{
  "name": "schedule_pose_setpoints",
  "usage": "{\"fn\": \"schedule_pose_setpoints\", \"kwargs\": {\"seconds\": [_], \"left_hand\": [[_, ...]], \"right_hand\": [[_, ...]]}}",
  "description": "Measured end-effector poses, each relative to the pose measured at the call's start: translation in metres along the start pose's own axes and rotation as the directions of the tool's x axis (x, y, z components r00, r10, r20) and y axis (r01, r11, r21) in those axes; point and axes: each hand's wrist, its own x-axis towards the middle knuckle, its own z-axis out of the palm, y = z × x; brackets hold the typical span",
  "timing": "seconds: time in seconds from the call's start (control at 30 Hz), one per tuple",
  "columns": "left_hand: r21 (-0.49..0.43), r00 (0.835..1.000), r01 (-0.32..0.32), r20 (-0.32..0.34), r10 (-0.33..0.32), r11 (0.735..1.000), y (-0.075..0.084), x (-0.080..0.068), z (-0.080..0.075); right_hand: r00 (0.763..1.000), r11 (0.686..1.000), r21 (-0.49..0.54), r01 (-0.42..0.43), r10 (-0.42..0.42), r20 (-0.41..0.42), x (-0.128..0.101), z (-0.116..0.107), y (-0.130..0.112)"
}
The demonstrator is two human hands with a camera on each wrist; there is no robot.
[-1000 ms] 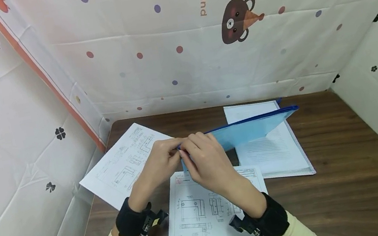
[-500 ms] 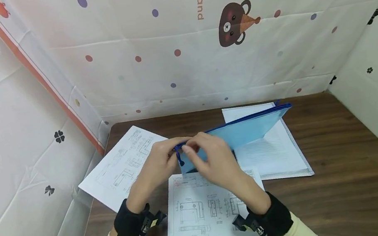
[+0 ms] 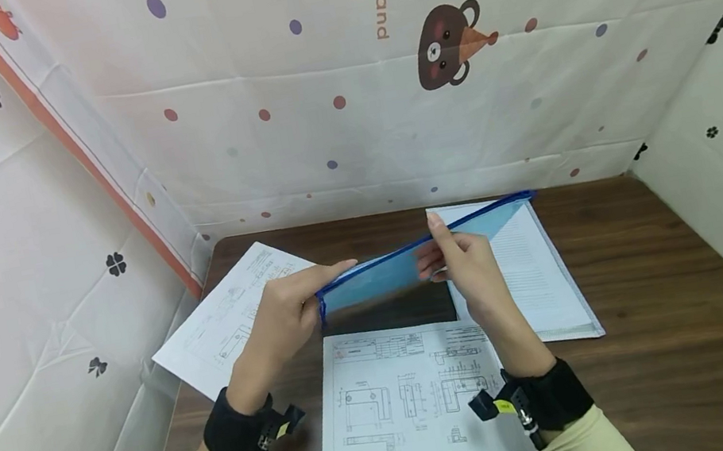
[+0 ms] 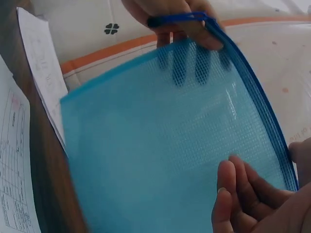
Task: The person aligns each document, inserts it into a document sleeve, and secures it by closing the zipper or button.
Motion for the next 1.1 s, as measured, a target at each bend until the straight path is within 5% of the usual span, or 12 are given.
{"fn": "schedule_pose_setpoints", "kwargs": {"seconds": [0.13,0.33,0.43,0.57,0.63,0.73,0.87,1.1], "left_hand": [[0.085,0.999,-0.029,0.018,0.027,0.996,-0.001,-0.001,0.006],[0.166,0.982,0.085,0.153,-0.111,0.983,-0.002,-0.001,0.021],[0.154,0.931,0.134,0.32,-0.177,0.979,0.003,0.003,0.027],[0.134,0.814,0.232,0.516,-0.267,0.964,0.014,0.01,0.029],[0.121,0.797,0.248,0.539,-0.273,0.961,0.019,0.013,0.028],[0.09,0.843,0.2,0.492,-0.218,0.976,0.023,0.021,0.031],[0.046,0.904,0.13,0.404,-0.138,0.99,0.023,0.032,0.043],[-0.006,0.932,0.099,0.35,-0.091,0.995,0.023,0.05,0.079]], "right_hand": [[0.997,0.994,0.109,0.001,0.007,-0.071,0.0,-0.002,0.004],[0.969,0.96,0.198,0.196,-0.158,-0.192,-0.006,0.001,0.009],[0.936,0.94,0.173,0.293,-0.246,-0.25,-0.008,0.002,0.009],[0.882,0.919,0.071,0.389,-0.349,-0.318,-0.012,0.001,0.006],[0.846,0.906,-0.02,0.424,-0.403,-0.349,-0.015,0.0,0.006],[0.767,0.865,-0.191,0.464,-0.5,-0.402,-0.018,-0.004,0.007],[0.655,0.771,-0.343,0.536,-0.636,-0.408,-0.018,-0.008,0.008],[0.576,0.597,-0.463,0.655,-0.791,-0.206,-0.02,0.004,0.008]]}}
